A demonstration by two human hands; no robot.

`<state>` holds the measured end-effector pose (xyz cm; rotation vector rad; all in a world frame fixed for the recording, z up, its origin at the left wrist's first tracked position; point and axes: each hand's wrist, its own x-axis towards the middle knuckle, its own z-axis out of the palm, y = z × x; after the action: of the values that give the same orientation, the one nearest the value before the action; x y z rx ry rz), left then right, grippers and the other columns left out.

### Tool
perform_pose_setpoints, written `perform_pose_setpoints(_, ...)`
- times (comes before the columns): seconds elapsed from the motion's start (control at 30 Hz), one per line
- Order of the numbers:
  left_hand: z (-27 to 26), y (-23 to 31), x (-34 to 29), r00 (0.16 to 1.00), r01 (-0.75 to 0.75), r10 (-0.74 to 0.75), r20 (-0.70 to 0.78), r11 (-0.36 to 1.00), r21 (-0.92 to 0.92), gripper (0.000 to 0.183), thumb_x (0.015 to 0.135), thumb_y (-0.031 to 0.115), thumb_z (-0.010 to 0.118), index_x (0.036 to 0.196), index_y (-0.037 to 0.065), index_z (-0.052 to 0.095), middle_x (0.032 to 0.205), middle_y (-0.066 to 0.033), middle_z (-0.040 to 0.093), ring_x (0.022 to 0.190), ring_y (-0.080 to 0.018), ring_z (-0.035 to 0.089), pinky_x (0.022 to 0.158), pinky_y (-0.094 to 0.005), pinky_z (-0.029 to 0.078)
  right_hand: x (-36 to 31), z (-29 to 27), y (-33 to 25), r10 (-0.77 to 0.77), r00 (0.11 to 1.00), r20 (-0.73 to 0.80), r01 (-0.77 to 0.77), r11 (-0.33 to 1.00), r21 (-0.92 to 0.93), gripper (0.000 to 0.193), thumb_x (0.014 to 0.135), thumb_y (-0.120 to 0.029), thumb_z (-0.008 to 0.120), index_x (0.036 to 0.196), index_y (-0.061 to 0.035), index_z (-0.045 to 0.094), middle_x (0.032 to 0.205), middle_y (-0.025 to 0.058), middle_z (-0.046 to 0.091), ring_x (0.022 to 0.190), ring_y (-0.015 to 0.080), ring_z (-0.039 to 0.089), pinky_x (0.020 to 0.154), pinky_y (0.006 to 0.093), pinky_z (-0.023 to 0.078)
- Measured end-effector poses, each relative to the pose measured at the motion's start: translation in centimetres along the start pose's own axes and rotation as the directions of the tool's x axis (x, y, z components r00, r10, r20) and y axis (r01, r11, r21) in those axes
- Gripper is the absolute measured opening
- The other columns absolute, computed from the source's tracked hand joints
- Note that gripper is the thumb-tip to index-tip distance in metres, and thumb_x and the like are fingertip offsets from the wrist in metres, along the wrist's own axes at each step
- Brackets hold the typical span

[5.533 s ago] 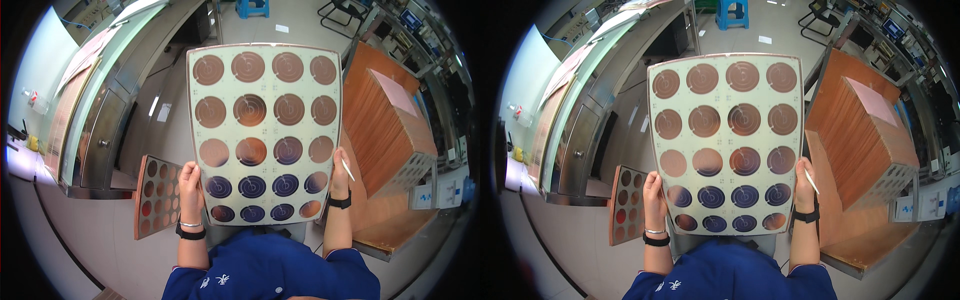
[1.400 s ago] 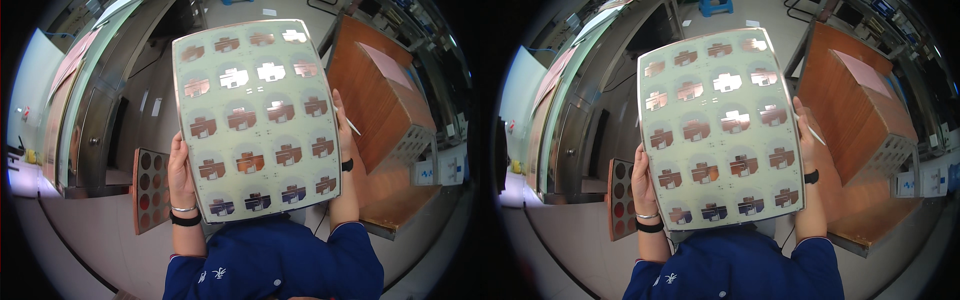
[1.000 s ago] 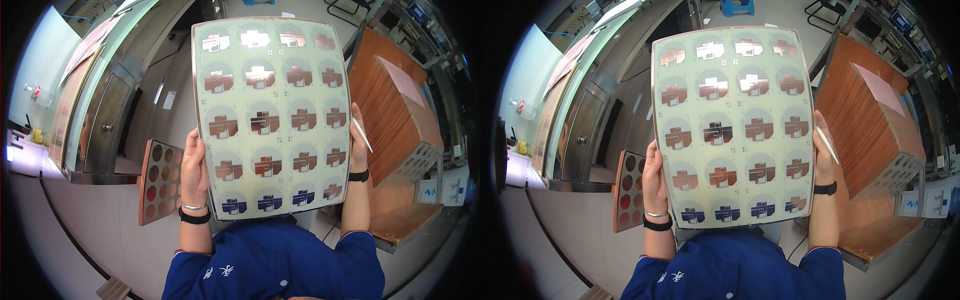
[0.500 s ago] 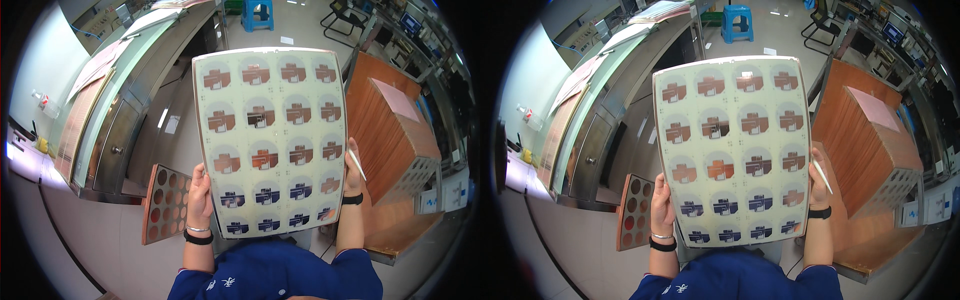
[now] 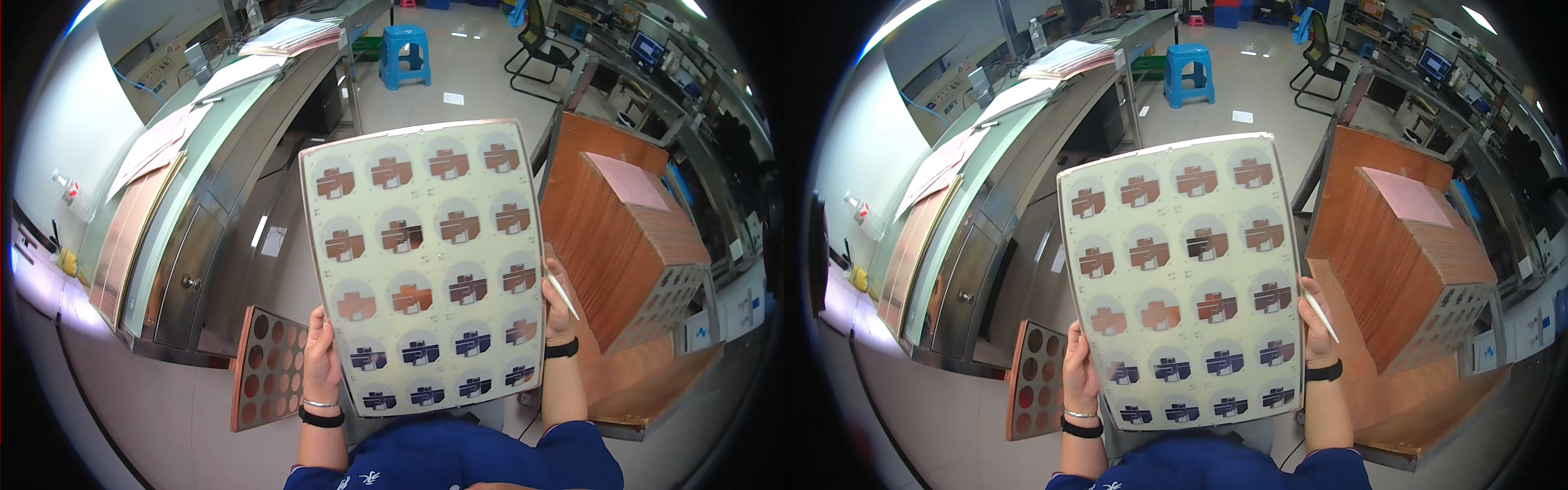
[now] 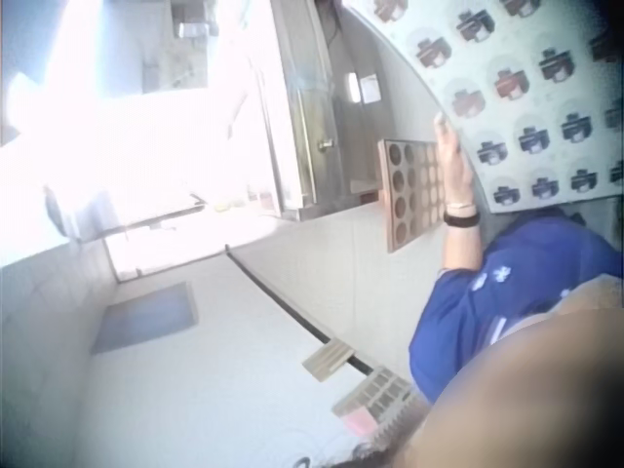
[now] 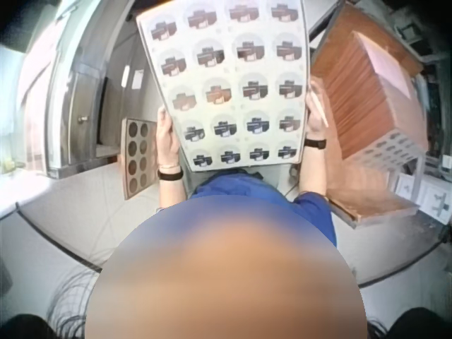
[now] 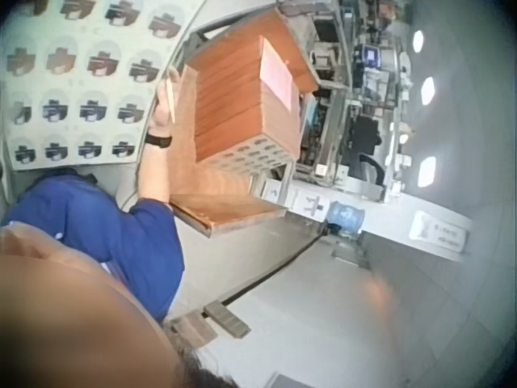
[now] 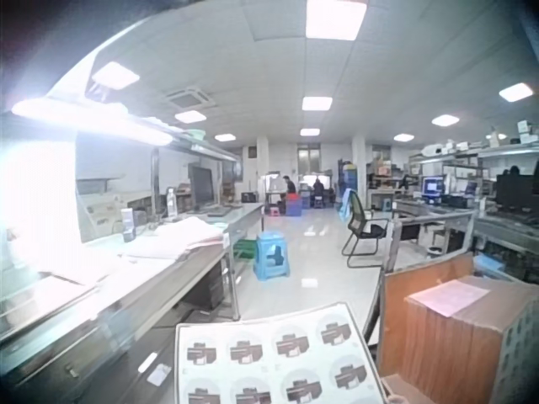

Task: The person picks up a board from a stack, turns it over to inspect both sides, and marks a spot on the surface with a pen. The person then places the board onto a separate pile and repeats the process with another board.

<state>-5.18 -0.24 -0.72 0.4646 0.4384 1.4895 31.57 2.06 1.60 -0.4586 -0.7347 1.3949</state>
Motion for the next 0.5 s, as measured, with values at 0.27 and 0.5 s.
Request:
perform_pose_setpoints(0.27,0.0,-0.9,0.5,0.993,-0.080,0.082,-0.082,0.996,0.030,0.029,0.095,0.014,0.046,0.123,0.008,0.041,0.120,-0.0094,0.053,0.109,-0.0191,0.053,0.093,-0.0350,0.046,-2.2,0.1,1.7,0.215,0.977,0.000,-0.201,0.911,0.360,0.050,0.095,-0.041,0.039,0.134,-0.0091,0.038,0.133,0.0139,0.044,0.119,0.0261,0.047,0.098,0.0410,0.041)
perform_pose_setpoints(0.5,1.1,-1.6,2.9,0.982,-0.184,0.179,-0.058,0.979,-0.088,0.028,0.096,0.016,0.043,0.124,0.012,0.043,0.127,-0.0068,0.050,0.115,-0.0232,0.050,0.098,-0.0448,0.043,-7.3,1.9,6.1,0.309,0.877,0.369,-0.449,0.802,0.393,0.065,0.088,-0.046,0.052,0.137,-0.0088,0.031,0.135,0.0142,0.042,0.122,0.0269,0.044,0.098,0.0467,0.039)
